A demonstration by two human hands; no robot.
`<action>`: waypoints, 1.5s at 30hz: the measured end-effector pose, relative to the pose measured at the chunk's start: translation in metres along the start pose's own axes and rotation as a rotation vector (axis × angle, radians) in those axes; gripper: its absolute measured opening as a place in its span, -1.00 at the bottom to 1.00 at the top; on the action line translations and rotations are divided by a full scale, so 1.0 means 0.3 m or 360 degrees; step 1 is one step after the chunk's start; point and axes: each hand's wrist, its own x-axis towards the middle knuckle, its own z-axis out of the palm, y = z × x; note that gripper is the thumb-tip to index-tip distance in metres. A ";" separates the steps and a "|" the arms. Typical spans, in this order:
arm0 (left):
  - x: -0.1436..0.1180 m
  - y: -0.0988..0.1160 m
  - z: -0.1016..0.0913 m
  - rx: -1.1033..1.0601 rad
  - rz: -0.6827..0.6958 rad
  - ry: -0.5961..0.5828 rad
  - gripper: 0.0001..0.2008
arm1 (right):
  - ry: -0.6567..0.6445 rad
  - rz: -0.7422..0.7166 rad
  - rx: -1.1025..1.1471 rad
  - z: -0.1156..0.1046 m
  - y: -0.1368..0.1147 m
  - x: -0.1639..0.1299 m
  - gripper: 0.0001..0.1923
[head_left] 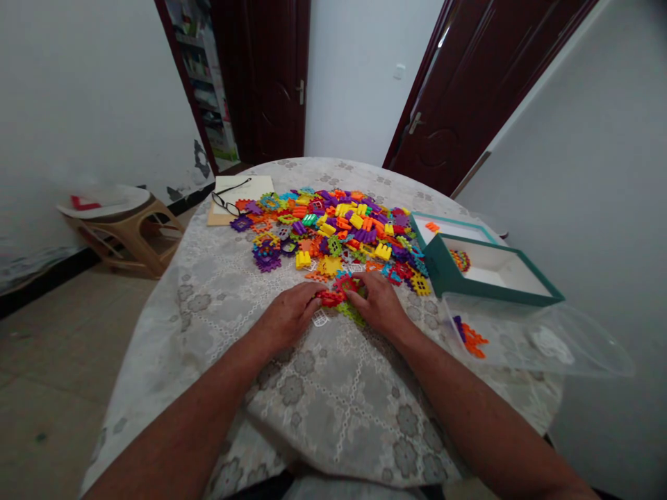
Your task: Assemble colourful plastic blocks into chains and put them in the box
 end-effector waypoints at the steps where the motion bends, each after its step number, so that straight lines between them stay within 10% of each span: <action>1: 0.000 0.001 0.000 -0.0003 0.0011 -0.0002 -0.69 | -0.0009 0.0015 0.0029 -0.001 -0.004 0.000 -0.68; 32: -0.012 0.003 0.027 0.0071 0.0058 0.0151 -0.67 | -0.0244 -0.0534 0.0221 -0.041 -0.091 -0.048 -0.65; 39: -0.013 0.009 0.021 0.0059 -0.0002 0.0052 -0.77 | 0.0243 -0.0155 0.0210 -0.043 -0.018 -0.018 -0.67; 45: -0.009 0.002 0.025 0.0100 -0.0034 0.0035 -0.72 | 0.0094 0.0004 -0.0252 -0.027 0.038 -0.029 -0.74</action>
